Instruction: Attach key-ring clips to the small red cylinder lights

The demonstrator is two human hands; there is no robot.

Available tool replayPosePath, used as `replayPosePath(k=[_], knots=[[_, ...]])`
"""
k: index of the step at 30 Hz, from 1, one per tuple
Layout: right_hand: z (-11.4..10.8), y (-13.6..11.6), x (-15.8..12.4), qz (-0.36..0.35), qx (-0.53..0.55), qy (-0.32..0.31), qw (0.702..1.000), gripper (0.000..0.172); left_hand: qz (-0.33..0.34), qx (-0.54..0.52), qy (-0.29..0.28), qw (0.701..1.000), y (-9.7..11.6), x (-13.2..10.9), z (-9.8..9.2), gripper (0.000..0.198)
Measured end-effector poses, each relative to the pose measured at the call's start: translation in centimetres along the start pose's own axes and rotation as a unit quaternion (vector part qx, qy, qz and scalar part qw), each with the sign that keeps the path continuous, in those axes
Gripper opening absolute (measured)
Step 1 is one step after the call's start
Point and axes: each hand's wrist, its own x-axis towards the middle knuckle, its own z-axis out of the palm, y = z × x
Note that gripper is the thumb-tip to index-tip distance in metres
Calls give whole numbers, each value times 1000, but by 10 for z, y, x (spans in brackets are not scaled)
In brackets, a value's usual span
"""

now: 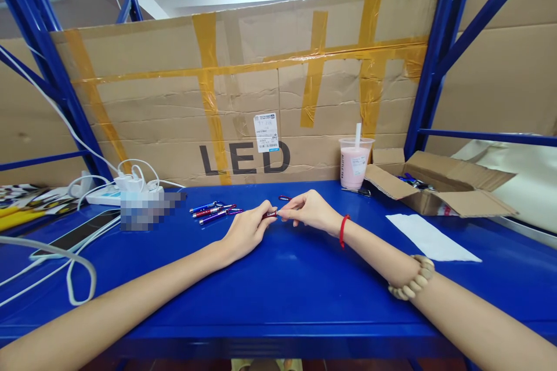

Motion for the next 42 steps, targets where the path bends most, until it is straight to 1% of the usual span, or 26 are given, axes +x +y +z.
replayPosePath(k=[4,10,15,19,22,24,25,27,29,31,33,37,39,42], knots=[[-1,1,-1,24,13,-21,999,36,15,-12,10,1000,-1,0,0,4],[0,-2,-2,48,52,-34,997,40,39,-28,38,998,0,1,-2,6],[-2,-1,-2,90,91,-50,991,41,37,-38,34,998,2,1,-5,3],[-3,1,-1,133,136,-58,980,41,50,-72,24,996,4,1,-6,21],[0,1,-1,137,129,-58,980,42,41,-78,16,996,3,2,-5,20],[4,0,0,117,105,-38,987,44,15,-82,15,996,2,3,-3,17],[5,-1,0,96,83,-18,992,46,-2,-85,16,996,2,3,-3,16],[7,-1,0,27,25,41,999,46,-35,-94,26,995,1,4,-2,14],[6,-1,1,-48,-30,99,994,44,-52,-108,38,992,1,5,-2,13],[4,-1,1,-91,-57,129,986,40,-52,-123,39,990,1,5,-2,12],[2,-1,2,-104,-64,118,986,37,-41,-136,29,989,0,6,-1,12],[-2,2,3,-114,-58,66,990,36,-15,-155,15,988,-2,5,0,14],[-4,2,3,-120,-70,61,988,36,3,-165,8,986,-2,5,-1,15],[-8,0,1,-145,-114,60,981,35,25,-181,-19,983,0,4,-4,15]])
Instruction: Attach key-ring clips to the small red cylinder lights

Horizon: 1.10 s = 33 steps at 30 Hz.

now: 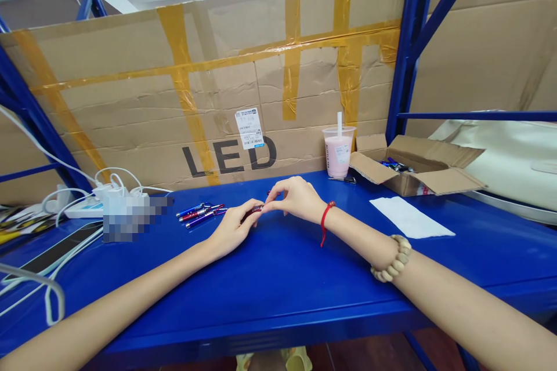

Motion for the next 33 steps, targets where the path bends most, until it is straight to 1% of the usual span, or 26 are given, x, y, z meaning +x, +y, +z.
replayPosePath(k=[3,6,8,10,13,16,18,21,22,23,24,25,26,27,28,29,30,33], knots=[[-4,-4,-1,-68,-77,-28,994,33,9,-29,-21,999,2,0,-3,17],[-6,-8,-1,-152,-197,-73,966,30,13,-53,-35,998,1,0,-5,20],[-7,-10,-2,-173,-258,-91,946,27,15,-58,-47,997,0,0,-5,21],[-9,-12,-2,-176,-295,-95,935,26,22,-67,-53,996,0,-1,-5,24],[-11,-17,-2,-176,-310,-84,930,28,33,-81,-52,995,0,-3,-4,26],[-10,-19,-3,-181,-301,-76,933,29,35,-75,-16,996,-2,-6,-1,19],[-6,-17,-3,-182,-283,-68,939,29,34,-66,12,997,-5,-8,1,15],[1,-16,-6,-181,-226,-48,956,27,56,-45,34,997,-7,-9,4,12],[4,-16,-6,-171,-189,-45,966,28,67,-37,41,996,-7,-9,4,12],[7,-18,-7,-141,-139,-51,979,30,79,-29,47,995,-7,-8,3,12],[9,-20,-8,-90,-74,-65,991,33,91,-19,52,994,-6,-8,3,12],[11,-22,-9,-26,2,-86,996,36,100,-8,58,993,-6,-8,3,13],[12,-24,-9,61,84,-110,988,40,108,4,63,992,-6,-7,3,13],[13,-26,-9,123,159,-127,971,43,115,16,67,991,-6,-7,2,14],[14,-27,-8,168,219,-143,951,45,121,26,71,990,-6,-7,2,14],[14,-27,-8,195,265,-156,931,48,125,32,73,989,-6,-6,2,14],[13,-27,-7,207,298,-167,917,49,127,36,73,989,-7,-6,2,14],[9,-23,-5,222,342,-194,892,51,117,30,61,991,-7,-5,2,13]])
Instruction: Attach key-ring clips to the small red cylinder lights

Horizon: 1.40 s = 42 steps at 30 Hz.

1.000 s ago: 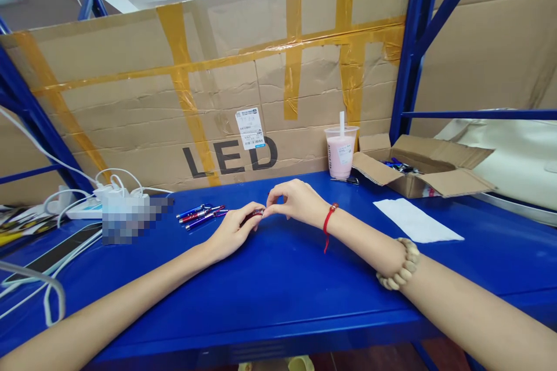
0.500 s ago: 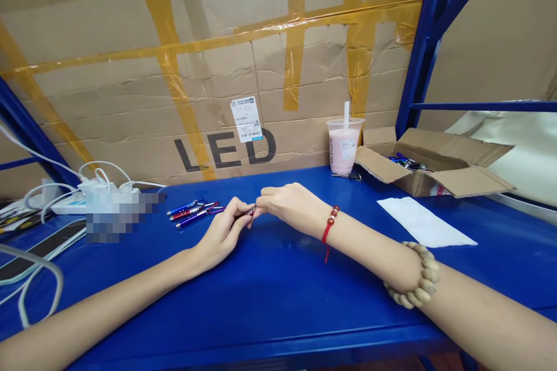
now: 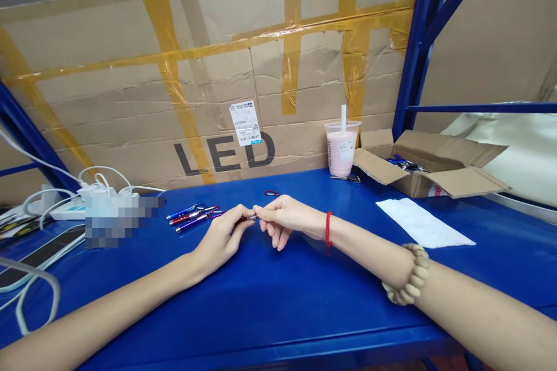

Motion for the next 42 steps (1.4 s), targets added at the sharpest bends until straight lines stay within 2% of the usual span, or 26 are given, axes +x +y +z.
replayPosePath(k=[3,6,10,14,16,18,21,24,37,42], knots=[[-5,-1,-1,16,16,-11,1000,50,-17,-8,-9,1000,0,0,0,16],[-7,0,-1,17,22,-10,1000,49,-5,2,4,1000,-1,0,1,23],[-6,5,3,16,14,5,1000,51,-21,1,4,1000,0,1,1,20],[-7,12,10,-12,-87,99,991,51,-85,-21,-11,996,3,3,0,21],[-9,13,12,-71,-159,162,971,48,-117,-21,-12,993,4,3,-1,23],[-13,13,11,-141,-207,197,948,42,-142,-16,-11,990,4,3,-2,25],[-18,12,9,-215,-258,193,922,35,-157,-14,-9,988,3,2,-1,25],[-21,12,8,-231,-291,188,909,29,-160,-9,-10,987,2,2,-1,24],[-18,17,11,-223,-238,215,921,34,-158,34,1,987,11,2,-5,18],[-21,17,13,-186,-223,172,941,35,-152,18,-30,988,8,1,-3,18]])
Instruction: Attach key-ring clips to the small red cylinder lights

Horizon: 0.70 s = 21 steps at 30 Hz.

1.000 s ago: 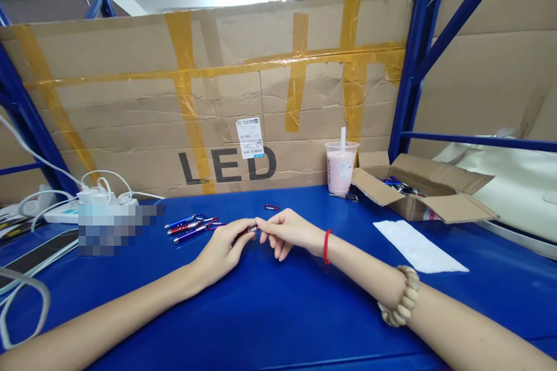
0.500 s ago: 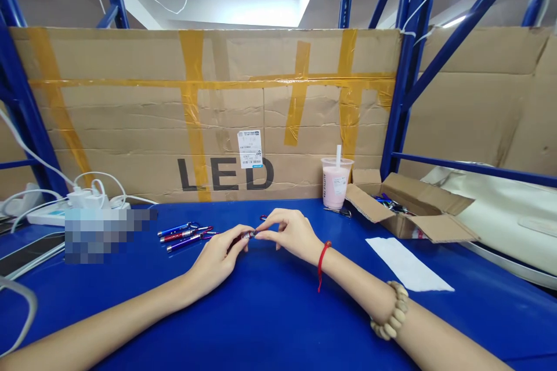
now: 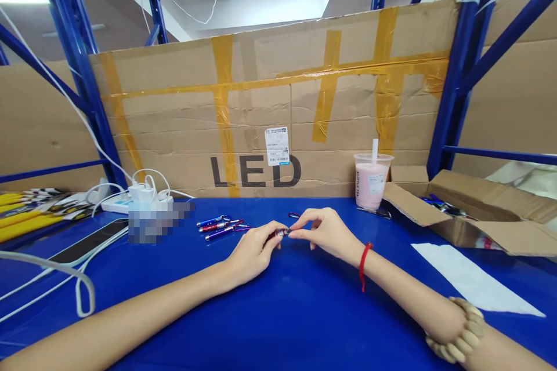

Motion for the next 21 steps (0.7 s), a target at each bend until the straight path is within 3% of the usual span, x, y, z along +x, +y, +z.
replayPosePath(k=[4,21], knots=[[-2,3,2,42,37,-47,997,35,16,-10,-23,1000,-1,0,0,19],[-5,-3,0,102,55,-86,989,39,29,-25,-37,999,-7,2,1,19]])
